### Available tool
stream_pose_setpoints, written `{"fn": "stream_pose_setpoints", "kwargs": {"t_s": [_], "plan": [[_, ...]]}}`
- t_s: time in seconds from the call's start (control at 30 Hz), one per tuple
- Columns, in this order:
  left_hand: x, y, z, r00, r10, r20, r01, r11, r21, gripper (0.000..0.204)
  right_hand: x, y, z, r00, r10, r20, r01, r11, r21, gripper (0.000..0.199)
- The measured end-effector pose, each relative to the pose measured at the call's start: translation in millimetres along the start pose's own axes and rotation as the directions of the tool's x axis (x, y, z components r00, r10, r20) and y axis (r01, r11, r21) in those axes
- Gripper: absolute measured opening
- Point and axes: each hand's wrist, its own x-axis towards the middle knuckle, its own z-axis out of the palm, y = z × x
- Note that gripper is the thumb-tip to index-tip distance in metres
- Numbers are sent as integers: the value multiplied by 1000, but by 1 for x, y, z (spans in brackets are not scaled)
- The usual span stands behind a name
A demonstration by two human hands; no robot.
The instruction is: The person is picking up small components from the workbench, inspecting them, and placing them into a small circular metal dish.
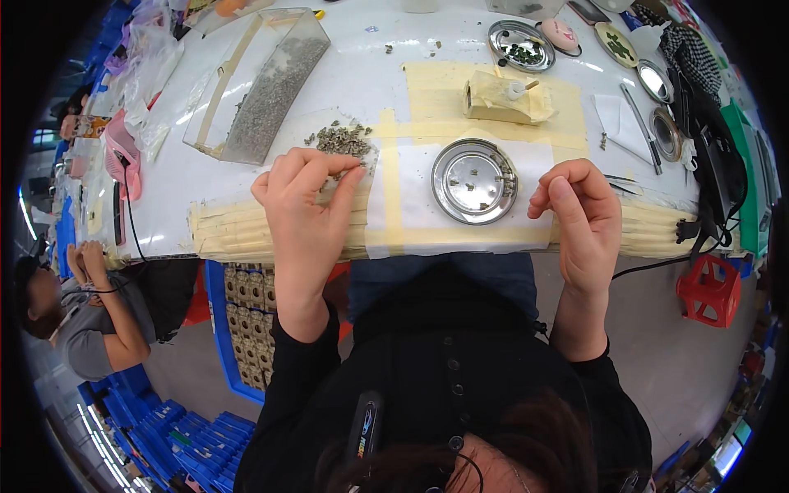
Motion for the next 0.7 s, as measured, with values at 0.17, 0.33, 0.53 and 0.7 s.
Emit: {"fn": "stream_pose_setpoints", "kwargs": {"t_s": [0.17, 0.33, 0.53, 0.7], "plan": [[7, 3, 4, 998, 51, 28, -55, 986, 157, 6, -3, -2, 3, 1000, -5, 30, 5, 1000, -3, 11], [6, 1, 5, 999, 21, 49, -28, 987, 159, 7, -7, 2, 6, 999, 11, 42, -11, 1000, -3, 11], [6, -3, 5, 999, 27, 41, -31, 994, 104, 6, -8, 2, 10, 997, 33, 70, -35, 999, 19, 10], [6, -2, 5, 997, 71, 34, -77, 979, 186, 6, -11, 1, 13, 997, 48, 61, -51, 998, 40, 10]]}}
